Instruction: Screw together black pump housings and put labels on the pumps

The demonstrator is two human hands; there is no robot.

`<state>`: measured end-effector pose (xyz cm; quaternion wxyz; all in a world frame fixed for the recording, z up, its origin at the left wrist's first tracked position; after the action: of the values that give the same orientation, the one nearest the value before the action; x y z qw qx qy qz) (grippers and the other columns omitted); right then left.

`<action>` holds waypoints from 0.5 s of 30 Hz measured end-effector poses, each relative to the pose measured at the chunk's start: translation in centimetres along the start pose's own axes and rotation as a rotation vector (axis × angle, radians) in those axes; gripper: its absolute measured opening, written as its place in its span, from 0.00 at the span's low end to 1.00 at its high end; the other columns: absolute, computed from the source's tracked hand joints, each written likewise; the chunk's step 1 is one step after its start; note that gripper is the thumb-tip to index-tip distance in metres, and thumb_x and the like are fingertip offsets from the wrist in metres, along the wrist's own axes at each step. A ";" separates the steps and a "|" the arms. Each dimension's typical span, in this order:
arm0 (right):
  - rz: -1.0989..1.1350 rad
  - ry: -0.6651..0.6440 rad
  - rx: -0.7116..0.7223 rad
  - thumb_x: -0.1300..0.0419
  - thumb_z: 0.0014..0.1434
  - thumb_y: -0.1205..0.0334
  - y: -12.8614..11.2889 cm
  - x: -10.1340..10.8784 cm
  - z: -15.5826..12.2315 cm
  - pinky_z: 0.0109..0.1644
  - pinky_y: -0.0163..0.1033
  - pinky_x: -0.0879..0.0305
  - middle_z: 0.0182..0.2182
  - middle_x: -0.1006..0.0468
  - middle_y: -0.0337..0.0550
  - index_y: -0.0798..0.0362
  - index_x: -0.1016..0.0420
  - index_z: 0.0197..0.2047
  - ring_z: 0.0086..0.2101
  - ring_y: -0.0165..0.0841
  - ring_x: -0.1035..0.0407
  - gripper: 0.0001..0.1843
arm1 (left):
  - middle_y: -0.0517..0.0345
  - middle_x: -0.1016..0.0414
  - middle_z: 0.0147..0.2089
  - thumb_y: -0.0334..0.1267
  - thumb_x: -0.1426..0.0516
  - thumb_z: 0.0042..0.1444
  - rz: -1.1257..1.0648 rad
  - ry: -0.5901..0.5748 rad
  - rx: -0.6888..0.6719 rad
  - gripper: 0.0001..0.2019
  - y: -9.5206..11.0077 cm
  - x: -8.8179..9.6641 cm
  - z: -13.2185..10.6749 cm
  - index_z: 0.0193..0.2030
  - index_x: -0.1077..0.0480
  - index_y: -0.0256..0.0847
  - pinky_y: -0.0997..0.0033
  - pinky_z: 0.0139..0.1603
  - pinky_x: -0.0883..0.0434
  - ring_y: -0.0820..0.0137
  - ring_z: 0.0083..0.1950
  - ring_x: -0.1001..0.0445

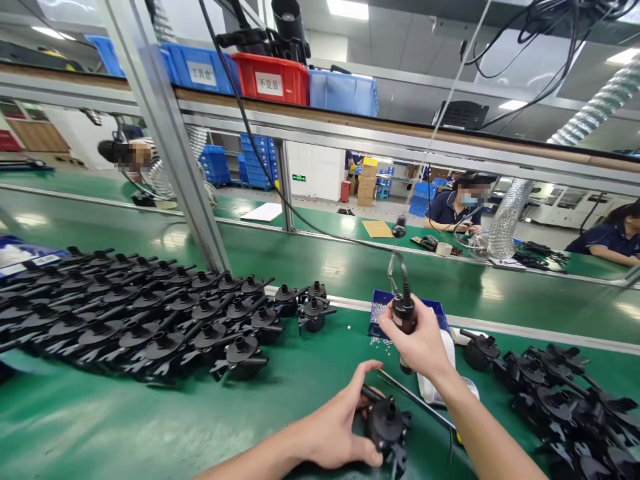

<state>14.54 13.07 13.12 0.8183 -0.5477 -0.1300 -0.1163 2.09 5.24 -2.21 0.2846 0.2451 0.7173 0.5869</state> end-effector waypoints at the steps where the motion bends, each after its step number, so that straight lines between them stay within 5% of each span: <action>1: -0.011 -0.052 -0.030 0.32 0.65 0.56 0.7 -0.6 0.2 0.33 0.35 0.36 0.31 0.26 0.39 0.55 0.28 0.40 0.29 0.29 0.35 0.12 | 0.47 0.23 0.56 0.48 0.22 0.43 -0.083 0.042 -0.008 0.60 -0.1 0.0 0.2 0.74 0.56 0.45 0.57 0.61 0.28 0.63 0.53 0.23; 4: -0.010 -0.125 -0.074 0.33 0.66 0.56 1.5 -1.2 0.4 0.41 0.38 0.31 0.38 0.21 0.41 0.54 0.29 0.52 0.33 0.32 0.30 0.16 | 0.50 0.24 0.51 0.61 0.24 0.46 -0.330 0.184 -0.026 0.58 -0.6 0.2 0.5 0.70 0.57 0.45 0.62 0.52 0.25 0.67 0.47 0.23; 8: -0.100 -0.056 -0.058 0.32 0.66 0.52 0.4 0.2 0.4 0.53 0.45 0.28 0.46 0.20 0.44 0.51 0.34 0.64 0.43 0.37 0.25 0.28 | 0.55 0.27 0.48 0.59 0.22 0.44 -0.364 0.369 -0.075 0.61 0.0 1.4 0.1 0.71 0.58 0.48 0.71 0.45 0.25 0.70 0.44 0.24; 11: -0.128 -0.028 -0.065 0.31 0.65 0.50 0.1 0.9 0.5 0.65 0.52 0.31 0.56 0.21 0.48 0.47 0.37 0.69 0.57 0.42 0.25 0.34 | 0.57 0.27 0.47 0.60 0.23 0.44 -0.361 0.427 -0.101 0.60 0.5 2.1 -0.2 0.71 0.58 0.47 0.74 0.41 0.28 0.72 0.41 0.26; 15: -0.171 -0.079 -0.041 0.33 0.67 0.51 0.4 0.6 0.6 0.71 0.56 0.33 0.64 0.26 0.50 0.46 0.37 0.71 0.64 0.45 0.29 0.34 | 0.58 0.28 0.45 0.62 0.23 0.44 -0.355 0.456 -0.093 0.60 0.5 2.4 -0.2 0.71 0.57 0.48 0.74 0.42 0.29 0.72 0.42 0.26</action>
<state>15.21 13.70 13.23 0.7882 -0.5554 -0.2062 -0.1668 0.26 6.84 -2.00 0.2254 -0.0357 0.7667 0.6001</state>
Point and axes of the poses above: each hand's wrist, its own z-axis towards the middle knuckle, its own x-axis out of the back of the hand, y = z × x, the point moved 8 cm from there along z, towards the middle knuckle
